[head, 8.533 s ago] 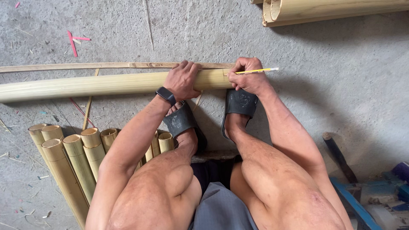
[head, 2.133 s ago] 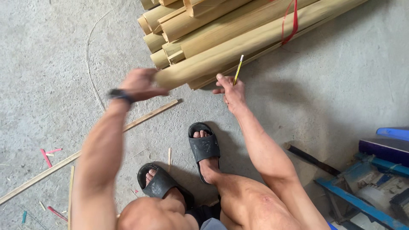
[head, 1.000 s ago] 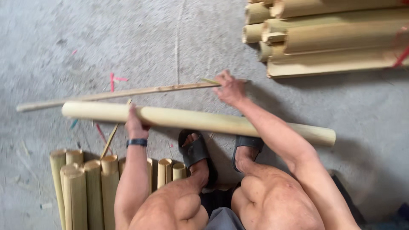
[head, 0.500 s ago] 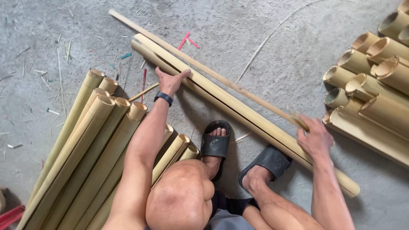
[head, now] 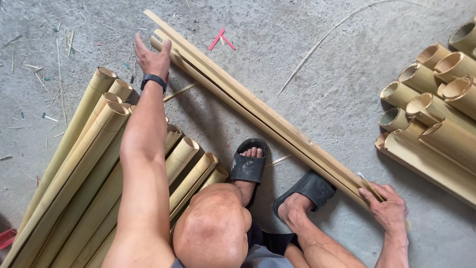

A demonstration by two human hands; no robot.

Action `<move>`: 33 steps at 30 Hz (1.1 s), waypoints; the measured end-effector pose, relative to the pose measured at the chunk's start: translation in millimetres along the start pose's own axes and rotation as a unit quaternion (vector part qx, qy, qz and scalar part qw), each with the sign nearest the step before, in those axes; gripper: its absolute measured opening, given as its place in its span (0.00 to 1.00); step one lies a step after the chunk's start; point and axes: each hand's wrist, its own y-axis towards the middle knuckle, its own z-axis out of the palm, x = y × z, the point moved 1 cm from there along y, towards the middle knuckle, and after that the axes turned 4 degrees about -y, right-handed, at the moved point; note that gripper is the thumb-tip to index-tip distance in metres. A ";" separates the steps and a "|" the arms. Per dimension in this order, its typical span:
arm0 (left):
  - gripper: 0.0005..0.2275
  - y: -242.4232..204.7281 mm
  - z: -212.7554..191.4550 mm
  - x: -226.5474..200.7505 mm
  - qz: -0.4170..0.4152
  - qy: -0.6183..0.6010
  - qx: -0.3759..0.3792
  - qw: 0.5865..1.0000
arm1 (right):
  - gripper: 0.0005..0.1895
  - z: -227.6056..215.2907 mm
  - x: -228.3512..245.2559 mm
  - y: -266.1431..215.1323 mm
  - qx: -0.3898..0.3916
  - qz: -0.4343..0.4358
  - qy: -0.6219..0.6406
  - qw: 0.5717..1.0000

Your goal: The person sits on the floor and uses a pencil to mark measurements on long bamboo poles. They repeatedly pick up a pole, place it between their legs, mark it, and then set it aside.

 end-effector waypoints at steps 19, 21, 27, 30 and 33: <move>0.34 -333.5 102.3 -233.2 0.616 0.130 0.515 0.582 | 0.17 -101.5 69.7 -29.8 -0.366 -0.022 0.260 0.893; 0.33 -318.6 89.6 -253.5 0.625 0.097 0.494 0.596 | 0.17 -115.7 70.3 -43.7 -0.394 -0.015 0.273 0.878; 0.31 -251.2 28.6 -346.5 0.620 0.036 0.428 0.657 | 0.15 -133.6 66.0 -70.3 -0.477 0.008 0.327 0.816; 0.29 -212.6 4.6 -387.0 0.620 -0.020 0.378 0.688 | 0.15 -125.8 66.2 -69.0 -0.468 -0.016 0.445 0.763; 0.28 -176.5 -10.8 -414.3 0.607 -0.080 0.296 0.733 | 0.15 -116.6 68.5 -65.5 -0.447 -0.031 0.469 0.761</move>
